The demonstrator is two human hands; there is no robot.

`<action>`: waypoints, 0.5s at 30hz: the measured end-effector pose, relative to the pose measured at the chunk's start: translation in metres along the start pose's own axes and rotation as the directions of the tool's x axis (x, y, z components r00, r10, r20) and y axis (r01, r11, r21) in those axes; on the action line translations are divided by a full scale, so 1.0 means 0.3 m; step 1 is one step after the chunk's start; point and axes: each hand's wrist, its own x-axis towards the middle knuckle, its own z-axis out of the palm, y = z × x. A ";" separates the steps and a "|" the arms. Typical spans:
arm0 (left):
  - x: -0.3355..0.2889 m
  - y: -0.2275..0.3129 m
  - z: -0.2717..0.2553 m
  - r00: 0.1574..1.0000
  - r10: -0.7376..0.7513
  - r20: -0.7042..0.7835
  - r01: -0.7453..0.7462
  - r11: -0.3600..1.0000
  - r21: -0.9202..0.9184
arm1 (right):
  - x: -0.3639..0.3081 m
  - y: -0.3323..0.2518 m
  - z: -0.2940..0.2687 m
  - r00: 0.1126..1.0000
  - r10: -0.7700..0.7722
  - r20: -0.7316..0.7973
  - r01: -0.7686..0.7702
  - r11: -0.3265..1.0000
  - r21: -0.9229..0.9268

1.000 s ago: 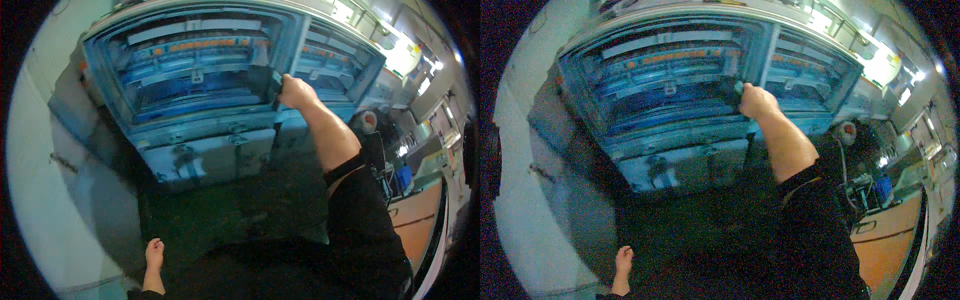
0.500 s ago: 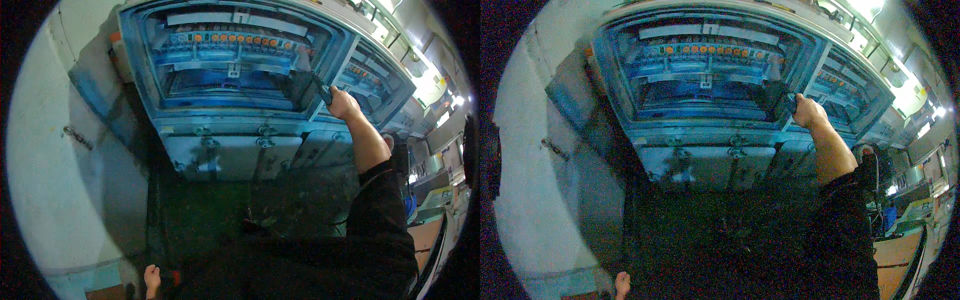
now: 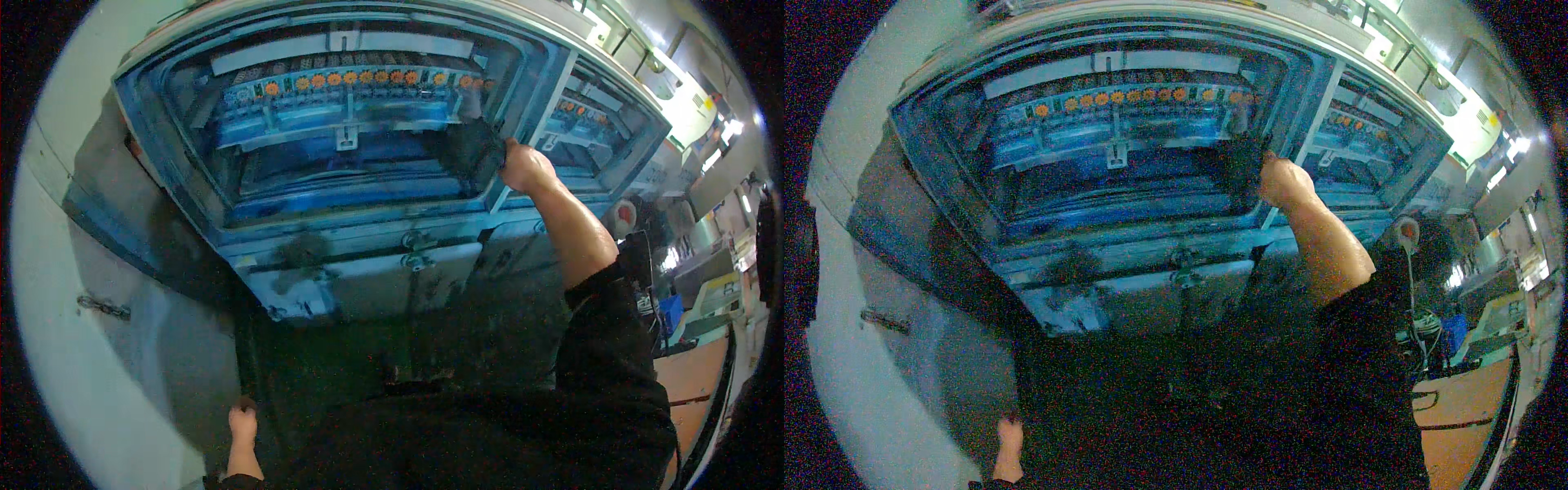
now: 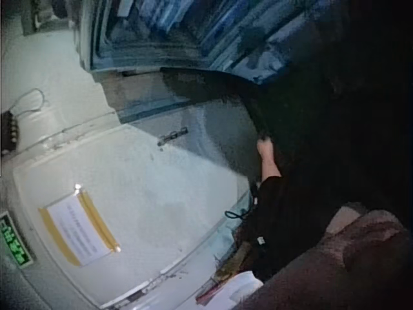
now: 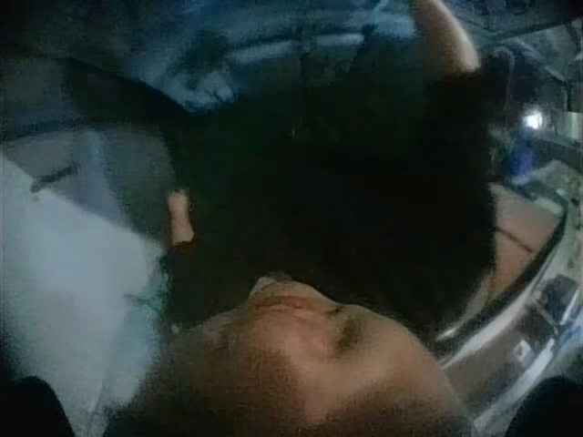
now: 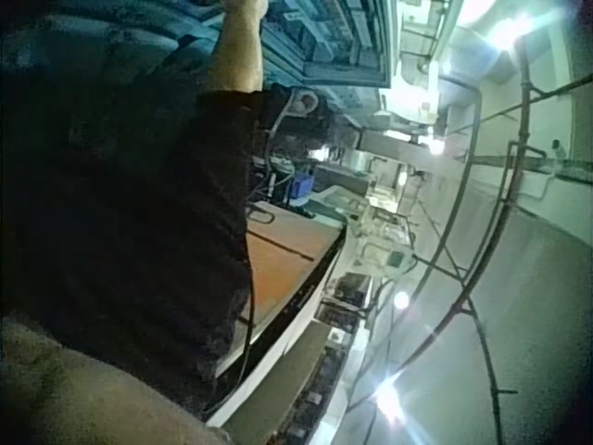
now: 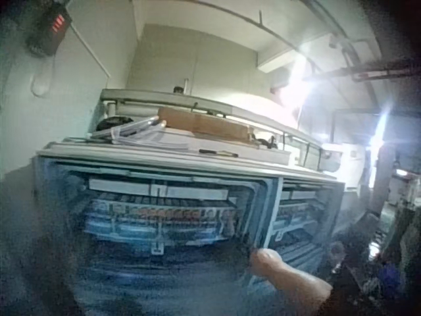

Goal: Using a water spray gun to clean the interior and a detached panel of an industrial machine.

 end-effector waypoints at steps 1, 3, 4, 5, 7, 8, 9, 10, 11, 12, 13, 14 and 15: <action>0.029 0.009 0.011 0.998 0.055 -0.019 -0.056 0.994 -0.095 | 0.017 -0.019 0.005 1.000 0.010 0.004 -0.010 1.000 0.006; 0.110 0.000 0.041 0.984 0.159 -0.081 -0.176 0.944 -0.279 | 0.048 -0.071 0.005 1.000 0.029 0.006 -0.030 0.999 0.026; 0.171 -0.044 0.065 0.980 0.185 -0.075 -0.198 0.863 -0.464 | 0.061 -0.095 -0.002 0.998 0.064 0.010 -0.064 0.997 0.053; 0.247 -0.117 0.088 0.974 0.213 -0.075 -0.212 0.748 -0.629 | 0.079 -0.118 -0.003 0.995 0.099 0.012 -0.099 0.992 0.084; 0.371 -0.117 0.090 0.958 0.283 -0.052 -0.271 0.823 -0.500 | 0.109 -0.148 -0.001 0.988 0.152 0.012 -0.152 0.984 0.087; 0.415 -0.121 0.070 0.950 0.309 -0.035 -0.311 0.937 -0.158 | 0.132 -0.173 0.015 0.988 0.156 0.017 -0.157 0.985 0.075; 0.462 -0.120 0.045 0.944 0.330 -0.013 -0.321 0.925 0.204 | 0.154 -0.196 0.028 0.987 0.161 0.021 -0.162 0.985 0.063; 0.515 -0.136 0.018 0.902 0.431 -0.026 -0.422 0.892 0.164 | 0.176 -0.221 0.037 0.981 0.196 0.012 -0.196 0.978 0.063; 0.579 -0.196 0.000 0.851 0.524 -0.042 -0.516 0.847 0.125 | 0.196 -0.250 0.049 0.973 0.229 0.004 -0.229 0.971 0.064; 0.637 -0.213 -0.027 0.789 0.612 -0.059 -0.607 0.791 0.081 | 0.204 -0.285 0.044 0.965 0.264 -0.006 -0.263 0.963 0.060; 0.703 -0.227 -0.057 0.846 0.533 -0.003 -0.533 0.846 -0.020 | 0.201 -0.314 0.033 0.955 0.295 -0.005 -0.294 0.953 0.070; 0.745 -0.249 -0.100 0.895 0.442 0.059 -0.434 0.894 -0.113 | 0.196 -0.361 0.012 0.949 0.315 0.001 -0.314 0.946 0.082; 0.787 -0.271 -0.142 0.928 0.350 0.130 -0.321 0.926 -0.197 | 0.193 -0.413 -0.009 0.942 0.334 0.006 -0.333 0.938 0.093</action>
